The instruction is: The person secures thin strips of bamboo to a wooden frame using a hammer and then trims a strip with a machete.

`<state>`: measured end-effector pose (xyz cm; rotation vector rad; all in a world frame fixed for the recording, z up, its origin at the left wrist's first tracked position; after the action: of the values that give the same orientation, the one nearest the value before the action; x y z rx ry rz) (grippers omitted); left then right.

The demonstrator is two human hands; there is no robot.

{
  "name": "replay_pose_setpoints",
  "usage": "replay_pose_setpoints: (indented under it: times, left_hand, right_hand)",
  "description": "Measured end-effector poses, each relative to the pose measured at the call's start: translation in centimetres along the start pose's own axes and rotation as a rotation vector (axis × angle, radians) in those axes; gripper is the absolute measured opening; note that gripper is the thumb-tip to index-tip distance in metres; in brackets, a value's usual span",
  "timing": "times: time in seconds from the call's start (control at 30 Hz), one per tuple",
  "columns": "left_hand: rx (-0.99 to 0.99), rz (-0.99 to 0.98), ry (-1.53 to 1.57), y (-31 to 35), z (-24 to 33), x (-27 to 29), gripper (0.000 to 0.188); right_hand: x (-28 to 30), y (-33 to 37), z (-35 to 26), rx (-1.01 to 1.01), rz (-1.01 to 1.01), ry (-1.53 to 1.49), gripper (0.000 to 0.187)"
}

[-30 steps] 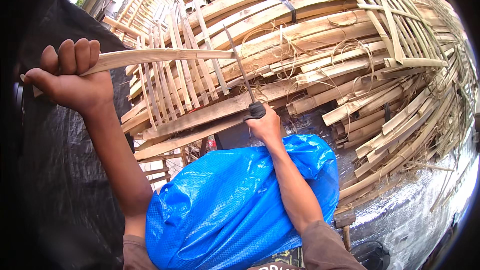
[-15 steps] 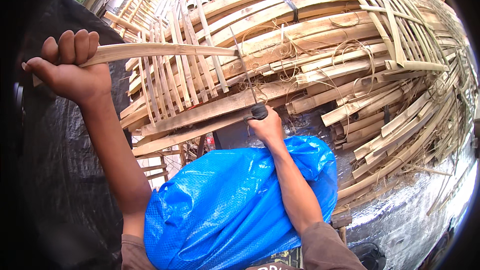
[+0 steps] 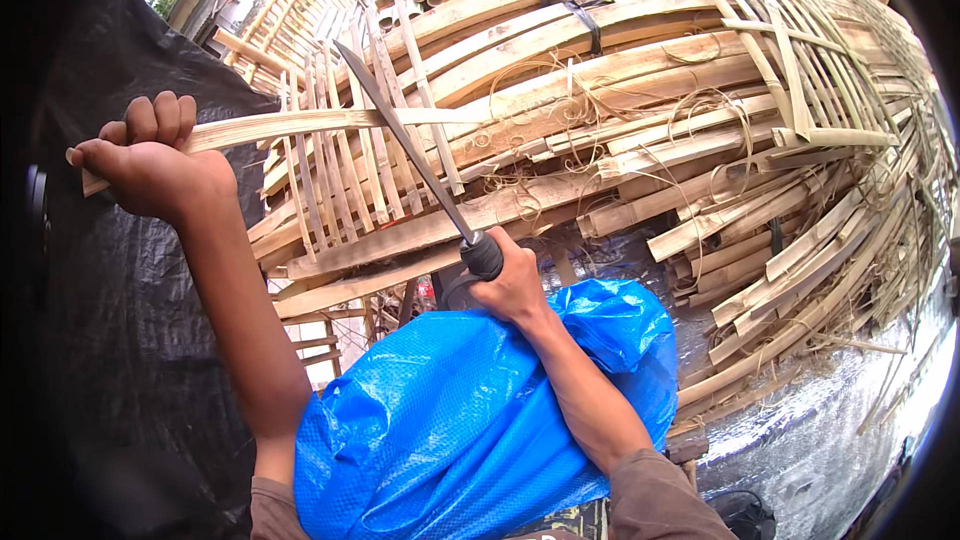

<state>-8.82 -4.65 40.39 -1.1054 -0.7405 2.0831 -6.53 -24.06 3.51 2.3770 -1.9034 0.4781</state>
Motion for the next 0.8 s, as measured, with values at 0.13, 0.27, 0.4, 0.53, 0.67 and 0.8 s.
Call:
replay_pose_setpoints:
  times: [0.13,0.27,0.4,0.53,0.67,0.8]
  left_hand:
    - [-0.041,0.016,-0.027,-0.1,0.4,0.6,0.05]
    - [-0.066,0.022,-0.064,0.1,0.7,0.9,0.049]
    - [-0.058,0.044,-0.071,0.4,0.8,1.5,0.049]
    - [-0.049,0.052,-0.074,0.5,0.9,1.5,0.05]
    - [-0.066,0.052,-0.069,0.5,0.9,0.9,0.05]
    - [-0.086,0.015,-0.068,0.7,1.0,0.8,0.05]
  right_hand:
    - [-0.3,0.1,-2.5,0.031,-0.038,-0.024,0.035]
    - [-0.4,-0.2,-5.5,0.082,-0.044,-0.028,0.038]
    - [-1.0,-0.4,-5.1,0.075,-0.016,-0.026,0.038]
    - [-1.3,-0.8,-2.0,-0.021,0.021,0.022,0.033]
    - [-1.1,-1.0,-0.8,-0.047,0.03,0.028,0.031]
    - [-0.4,-0.4,-3.6,0.014,0.035,0.012,0.031]
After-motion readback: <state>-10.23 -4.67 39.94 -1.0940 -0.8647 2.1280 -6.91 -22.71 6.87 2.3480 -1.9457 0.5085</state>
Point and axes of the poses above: each hand's wrist, its own y-axis away from the middle knuckle, its own x-axis out of the back of the hand, z = x × y, the point moved 10 cm from there along -y, towards the middle knuckle, and after that the axes turned 13 degrees about y, right-handed, at the moved point
